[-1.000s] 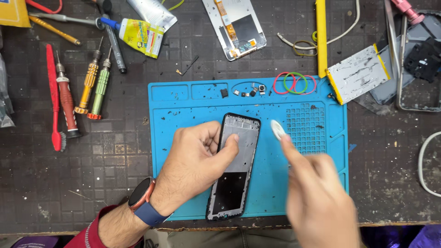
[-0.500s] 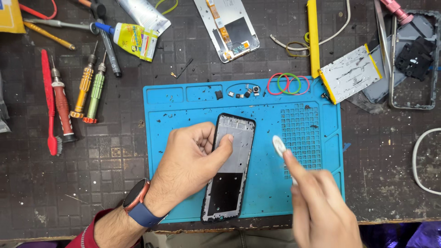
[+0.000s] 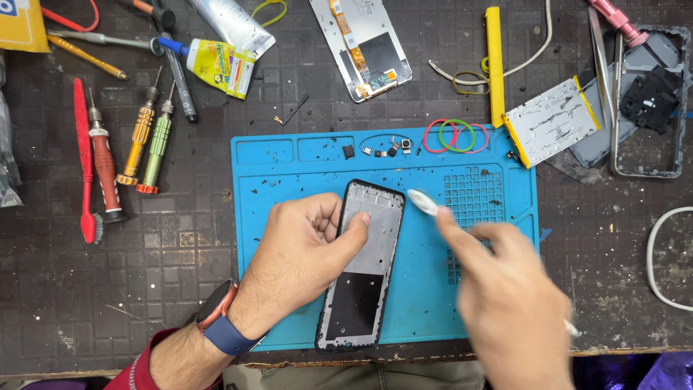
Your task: The person cleans old adhesive residue from a phone frame using tweezers, then applies adhesive from a tube around the frame's edges and presses a replacement screen onto the phone body.
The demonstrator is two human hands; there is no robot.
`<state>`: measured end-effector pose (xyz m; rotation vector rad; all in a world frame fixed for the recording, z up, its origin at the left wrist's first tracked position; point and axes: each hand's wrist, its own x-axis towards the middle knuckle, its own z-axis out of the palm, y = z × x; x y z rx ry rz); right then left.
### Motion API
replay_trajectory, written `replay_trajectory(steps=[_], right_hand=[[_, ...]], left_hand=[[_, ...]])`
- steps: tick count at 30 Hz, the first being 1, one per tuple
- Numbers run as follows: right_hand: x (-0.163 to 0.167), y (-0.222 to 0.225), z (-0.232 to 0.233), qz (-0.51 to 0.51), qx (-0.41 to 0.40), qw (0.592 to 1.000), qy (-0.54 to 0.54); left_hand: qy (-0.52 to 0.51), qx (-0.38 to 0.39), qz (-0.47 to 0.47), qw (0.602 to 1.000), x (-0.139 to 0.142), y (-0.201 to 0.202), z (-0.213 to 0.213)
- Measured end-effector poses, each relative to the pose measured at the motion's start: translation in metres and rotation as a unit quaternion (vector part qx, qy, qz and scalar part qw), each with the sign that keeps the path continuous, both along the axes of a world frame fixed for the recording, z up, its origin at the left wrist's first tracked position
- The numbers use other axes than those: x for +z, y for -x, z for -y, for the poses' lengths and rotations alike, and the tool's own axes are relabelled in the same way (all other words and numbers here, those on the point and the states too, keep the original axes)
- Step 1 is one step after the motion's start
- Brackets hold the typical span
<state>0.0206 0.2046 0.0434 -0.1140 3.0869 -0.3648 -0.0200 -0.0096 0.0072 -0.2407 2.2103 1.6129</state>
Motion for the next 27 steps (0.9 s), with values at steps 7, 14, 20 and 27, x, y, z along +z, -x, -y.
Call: replay_trajectory(steps=[7, 14, 20, 27], right_hand=[[0.005, -0.022, -0.058, -0.082, -0.133, 0.986, 0.055], [-0.026, -0.019, -0.129, -0.187, -0.151, 0.971, -0.016], [-0.062, -0.021, -0.168, -0.246, -0.174, 0.953, -0.038], [-0.071, -0.025, -0.179, -0.239, -0.191, 0.952, -0.031]], left_hand=[[-0.008, -0.020, -0.005, 1.000, -0.001, -0.001, 0.001], [-0.075, -0.040, 0.004, 0.996, 0.026, 0.002, 0.006], [0.010, -0.125, -0.161, 0.979, 0.067, 0.008, 0.004], [0.093, -0.365, -0.276, 0.884, 0.085, 0.031, -0.016]])
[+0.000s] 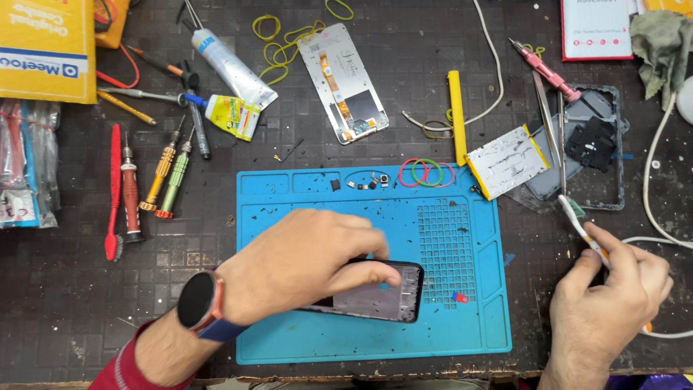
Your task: The person cleans old adhesive residue from a phone frame using tweezers, then applies adhesive from a tube around the frame's edges and presses a replacement screen onto the phone body.
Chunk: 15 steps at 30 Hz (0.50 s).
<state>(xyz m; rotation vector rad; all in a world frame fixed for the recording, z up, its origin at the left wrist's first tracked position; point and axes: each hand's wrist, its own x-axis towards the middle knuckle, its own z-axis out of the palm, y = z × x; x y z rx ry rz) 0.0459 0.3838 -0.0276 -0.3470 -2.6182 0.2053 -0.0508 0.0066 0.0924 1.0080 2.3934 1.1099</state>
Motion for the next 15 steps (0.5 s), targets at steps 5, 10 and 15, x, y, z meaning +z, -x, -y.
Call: replay_trajectory(steps=[5, 10, 15], right_hand=[[-0.006, 0.000, -0.003, 0.013, 0.000, 1.000, -0.011], [-0.016, 0.000, 0.001, 0.024, 0.018, 0.999, -0.012], [-0.006, 0.012, 0.019, 0.038, 0.040, 0.998, -0.023]], left_hand=[[0.032, -0.010, -0.043, 0.999, -0.030, 0.009, -0.024], [0.058, 0.068, -0.133, 0.987, -0.064, 0.004, -0.025], [0.001, 0.122, -0.198, 0.973, -0.077, -0.005, -0.022]])
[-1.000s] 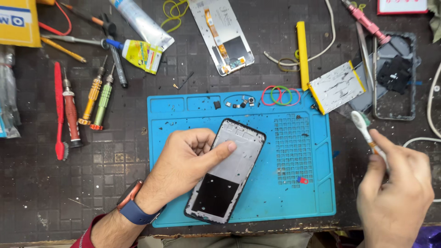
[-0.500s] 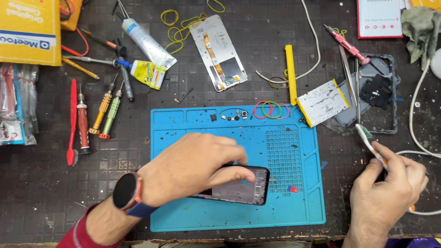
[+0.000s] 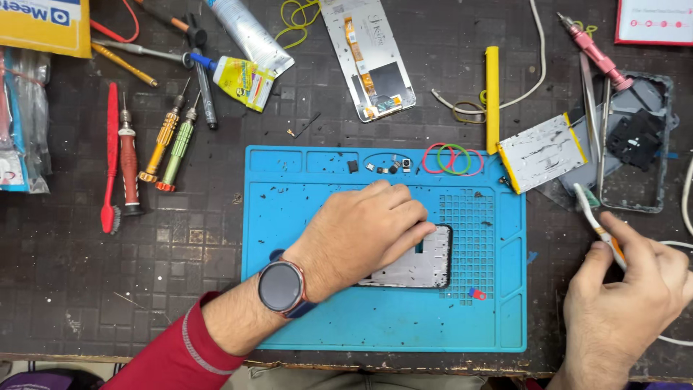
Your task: The person cleans old adhesive residue from a phone frame using tweezers, then applies adhesive from a tube around the frame's edges and presses a replacement screen onto the phone body.
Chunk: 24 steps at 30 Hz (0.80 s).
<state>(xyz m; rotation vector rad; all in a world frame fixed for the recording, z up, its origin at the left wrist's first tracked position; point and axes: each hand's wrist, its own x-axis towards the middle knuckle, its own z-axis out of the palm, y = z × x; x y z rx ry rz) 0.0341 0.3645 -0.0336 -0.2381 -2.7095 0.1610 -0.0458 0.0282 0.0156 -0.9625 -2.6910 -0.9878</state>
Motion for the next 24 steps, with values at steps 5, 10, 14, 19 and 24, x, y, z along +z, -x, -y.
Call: replay_trajectory(steps=[5, 10, 14, 19, 24], right_hand=[[0.040, 0.005, 0.049, 0.022, 0.055, 0.997, 0.056], [0.071, 0.016, 0.112, 0.095, 0.234, 0.955, 0.153], [0.063, 0.036, 0.141, 0.127, 0.372, 0.907, 0.149], [0.047, 0.045, 0.144, 0.190, 0.388, 0.886, 0.166], [0.041, 0.041, 0.149, 0.194, 0.385, 0.886, 0.167]], left_hand=[[-0.026, -0.004, -0.053, 0.998, -0.001, 0.000, 0.013], [-0.049, -0.010, -0.080, 0.996, 0.008, 0.009, 0.039], [-0.030, 0.072, -0.136, 0.988, 0.017, 0.021, 0.072], [0.029, 0.180, -0.138, 0.973, 0.014, 0.035, 0.115], [0.087, 0.223, -0.161, 0.957, 0.002, 0.040, 0.136]])
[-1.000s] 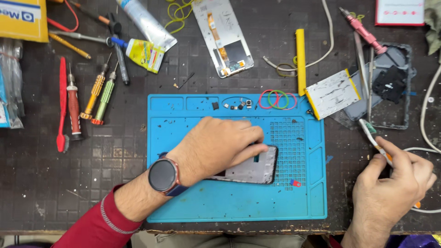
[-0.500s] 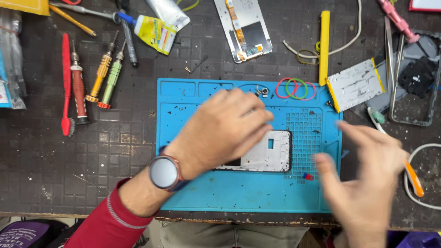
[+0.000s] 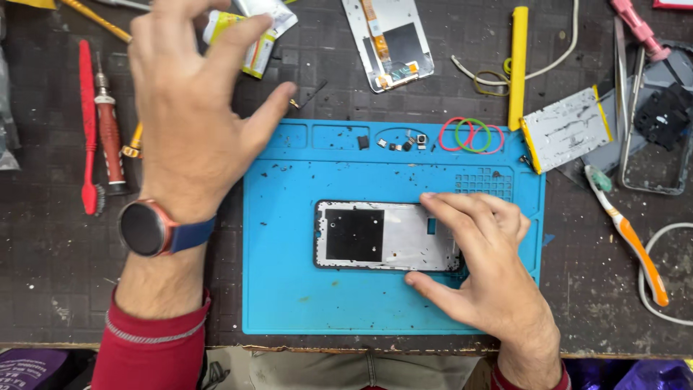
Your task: The person cleans old adhesive residue from a phone frame using tweezers, then applies adhesive from a tube around the frame's edges and presses a replacement screen onto the phone body.
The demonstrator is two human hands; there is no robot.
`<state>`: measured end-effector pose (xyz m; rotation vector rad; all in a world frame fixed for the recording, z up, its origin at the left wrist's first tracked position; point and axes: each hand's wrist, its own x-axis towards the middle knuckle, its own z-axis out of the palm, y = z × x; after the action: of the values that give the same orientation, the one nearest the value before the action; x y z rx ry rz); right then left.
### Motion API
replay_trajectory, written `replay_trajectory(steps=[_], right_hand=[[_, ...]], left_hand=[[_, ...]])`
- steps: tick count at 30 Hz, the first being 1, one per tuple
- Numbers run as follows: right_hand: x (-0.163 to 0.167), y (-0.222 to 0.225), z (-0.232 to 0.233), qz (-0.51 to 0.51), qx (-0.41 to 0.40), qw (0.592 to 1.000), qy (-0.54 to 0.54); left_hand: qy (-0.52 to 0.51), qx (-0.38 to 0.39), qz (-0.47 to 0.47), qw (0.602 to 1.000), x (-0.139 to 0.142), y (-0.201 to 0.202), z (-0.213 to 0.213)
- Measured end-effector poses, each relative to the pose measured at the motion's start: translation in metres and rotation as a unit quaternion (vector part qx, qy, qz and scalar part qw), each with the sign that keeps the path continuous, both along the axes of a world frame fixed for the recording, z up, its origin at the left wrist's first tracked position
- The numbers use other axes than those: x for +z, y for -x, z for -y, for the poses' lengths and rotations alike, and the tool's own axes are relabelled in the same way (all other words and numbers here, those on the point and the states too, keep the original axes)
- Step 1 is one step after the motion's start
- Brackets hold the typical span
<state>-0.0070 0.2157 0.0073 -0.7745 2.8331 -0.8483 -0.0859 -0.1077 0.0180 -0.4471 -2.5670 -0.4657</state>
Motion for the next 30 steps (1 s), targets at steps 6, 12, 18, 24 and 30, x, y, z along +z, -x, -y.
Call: replay_trajectory(steps=[6, 12, 18, 24, 30], right_hand=[[0.003, -0.005, 0.007, -0.005, -0.011, 1.000, -0.001], [0.005, -0.008, 0.009, -0.015, -0.012, 1.000, -0.001], [0.005, -0.007, 0.009, -0.027, -0.019, 0.999, 0.007], [0.010, -0.008, 0.008, -0.041, -0.039, 0.998, 0.026], [0.006, -0.018, -0.001, -0.104, -0.096, 0.987, 0.080]], left_hand=[[0.025, 0.052, -0.010, 0.998, -0.014, 0.002, 0.007], [0.089, 0.063, -0.002, 0.994, -0.023, 0.005, 0.027], [0.040, 0.052, 0.008, 0.998, -0.018, 0.001, 0.033], [-0.014, 0.055, -0.006, 0.998, 0.003, 0.000, 0.027], [-0.292, -0.044, 0.065, 0.953, 0.023, -0.007, -0.003]])
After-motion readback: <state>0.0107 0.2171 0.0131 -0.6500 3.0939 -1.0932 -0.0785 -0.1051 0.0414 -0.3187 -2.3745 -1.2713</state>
